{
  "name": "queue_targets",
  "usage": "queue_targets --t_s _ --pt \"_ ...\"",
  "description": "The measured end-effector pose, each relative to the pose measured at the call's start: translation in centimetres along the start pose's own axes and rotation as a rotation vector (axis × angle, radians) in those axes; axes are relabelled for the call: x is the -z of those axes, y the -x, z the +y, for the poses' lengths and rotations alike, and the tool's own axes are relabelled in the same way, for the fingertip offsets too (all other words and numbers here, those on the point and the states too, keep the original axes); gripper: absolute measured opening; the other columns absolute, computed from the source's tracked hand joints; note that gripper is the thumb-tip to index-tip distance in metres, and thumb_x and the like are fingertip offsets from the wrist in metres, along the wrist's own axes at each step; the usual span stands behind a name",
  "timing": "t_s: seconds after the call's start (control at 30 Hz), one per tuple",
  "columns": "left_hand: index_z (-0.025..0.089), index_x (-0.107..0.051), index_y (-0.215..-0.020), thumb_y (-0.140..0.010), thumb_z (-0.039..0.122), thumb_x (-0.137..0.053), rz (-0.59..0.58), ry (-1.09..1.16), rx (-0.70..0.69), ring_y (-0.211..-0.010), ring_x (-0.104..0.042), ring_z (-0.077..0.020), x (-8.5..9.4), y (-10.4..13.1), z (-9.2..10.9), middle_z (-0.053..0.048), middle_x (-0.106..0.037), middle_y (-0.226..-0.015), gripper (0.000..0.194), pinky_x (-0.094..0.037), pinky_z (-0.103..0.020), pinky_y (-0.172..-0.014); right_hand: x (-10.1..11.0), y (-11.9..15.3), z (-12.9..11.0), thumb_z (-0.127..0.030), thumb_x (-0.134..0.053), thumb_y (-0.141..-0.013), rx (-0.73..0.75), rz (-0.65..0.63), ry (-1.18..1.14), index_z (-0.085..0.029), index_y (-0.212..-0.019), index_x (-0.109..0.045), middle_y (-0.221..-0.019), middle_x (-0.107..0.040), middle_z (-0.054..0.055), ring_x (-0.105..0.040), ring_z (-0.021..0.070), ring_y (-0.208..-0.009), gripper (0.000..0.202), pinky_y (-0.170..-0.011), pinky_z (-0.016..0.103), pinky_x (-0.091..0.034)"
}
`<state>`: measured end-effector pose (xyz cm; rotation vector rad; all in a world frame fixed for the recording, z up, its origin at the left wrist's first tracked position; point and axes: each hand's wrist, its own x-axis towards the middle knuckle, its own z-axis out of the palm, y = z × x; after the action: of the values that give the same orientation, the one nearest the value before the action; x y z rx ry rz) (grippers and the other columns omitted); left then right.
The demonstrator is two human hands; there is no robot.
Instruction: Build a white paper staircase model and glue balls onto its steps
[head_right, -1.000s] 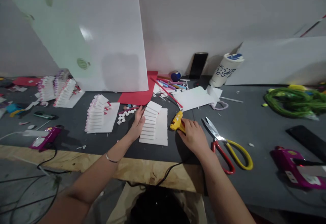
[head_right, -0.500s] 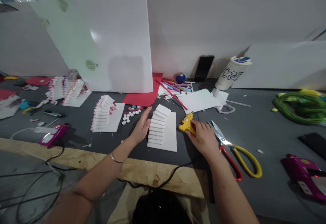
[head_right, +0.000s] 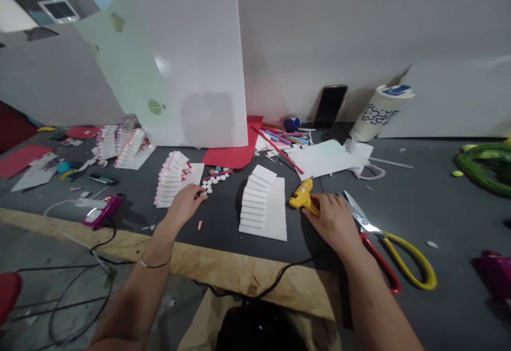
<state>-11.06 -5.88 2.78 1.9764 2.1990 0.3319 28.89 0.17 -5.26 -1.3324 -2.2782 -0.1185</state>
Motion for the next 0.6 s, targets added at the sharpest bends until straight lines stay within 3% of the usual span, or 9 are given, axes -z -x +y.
queue_targets --t_s 0.2,0.4,0.5,0.53,0.6 --pt "0.018 -0.062 -0.095 -0.086 0.015 -0.052 0.078 0.011 -0.026 -0.091 -0.062 -0.0245 -1.3 0.0 0.0 -0.009 -0.066 -0.091 0.014 -0.048 -0.036 -0.081 0.1 -0.3 -0.7 -0.036 -0.056 -0.085 -0.003 0.017 0.005 -0.017 -0.098 -0.059 -0.086 -0.068 0.012 -0.059 0.0294 -0.080 0.023 -0.074 0.041 -0.043" --pt "0.018 -0.061 -0.092 -0.083 0.012 -0.052 0.176 0.070 -0.016 -0.089 -0.061 -0.0256 -1.4 0.1 0.3 -0.010 -0.065 -0.089 0.014 -0.048 -0.038 -0.080 0.7 -0.6 -1.6 -0.034 -0.055 -0.083 -0.019 -0.011 -0.014 -0.019 -0.098 -0.059 -0.087 -0.067 0.011 -0.058 0.0297 -0.081 0.022 -0.071 0.039 -0.040" --pt "0.018 -0.064 -0.101 -0.083 0.017 -0.054 0.238 0.333 0.022 -0.084 -0.061 -0.0219 -0.7 0.6 1.9 -0.008 -0.066 -0.093 0.021 -0.049 -0.036 -0.079 0.6 -0.5 -1.6 -0.034 -0.056 -0.083 -0.029 -0.008 -0.004 -0.018 -0.097 -0.059 -0.086 -0.067 0.012 -0.057 0.0297 -0.081 0.021 -0.070 0.039 -0.039" --pt "0.019 -0.065 -0.104 -0.084 0.021 -0.056 0.213 0.472 0.019 -0.082 -0.061 -0.0200 -0.5 0.8 2.8 -0.007 -0.067 -0.094 0.022 -0.049 -0.034 -0.077 0.6 -0.4 -1.6 -0.034 -0.057 -0.083 -0.032 -0.010 0.004 -0.018 -0.097 -0.059 -0.086 -0.067 0.012 -0.057 0.0298 -0.081 0.021 -0.070 0.039 -0.039" --pt "0.020 -0.068 -0.099 -0.084 0.031 -0.061 0.058 0.787 0.002 -0.076 -0.061 -0.0166 -0.2 1.2 4.7 -0.005 -0.068 -0.090 0.020 -0.048 -0.029 -0.071 0.7 -0.4 -1.6 -0.036 -0.058 -0.084 -0.041 -0.024 0.025 -0.018 -0.099 -0.060 -0.088 -0.067 0.012 -0.057 0.0304 -0.082 0.023 -0.070 0.039 -0.039"
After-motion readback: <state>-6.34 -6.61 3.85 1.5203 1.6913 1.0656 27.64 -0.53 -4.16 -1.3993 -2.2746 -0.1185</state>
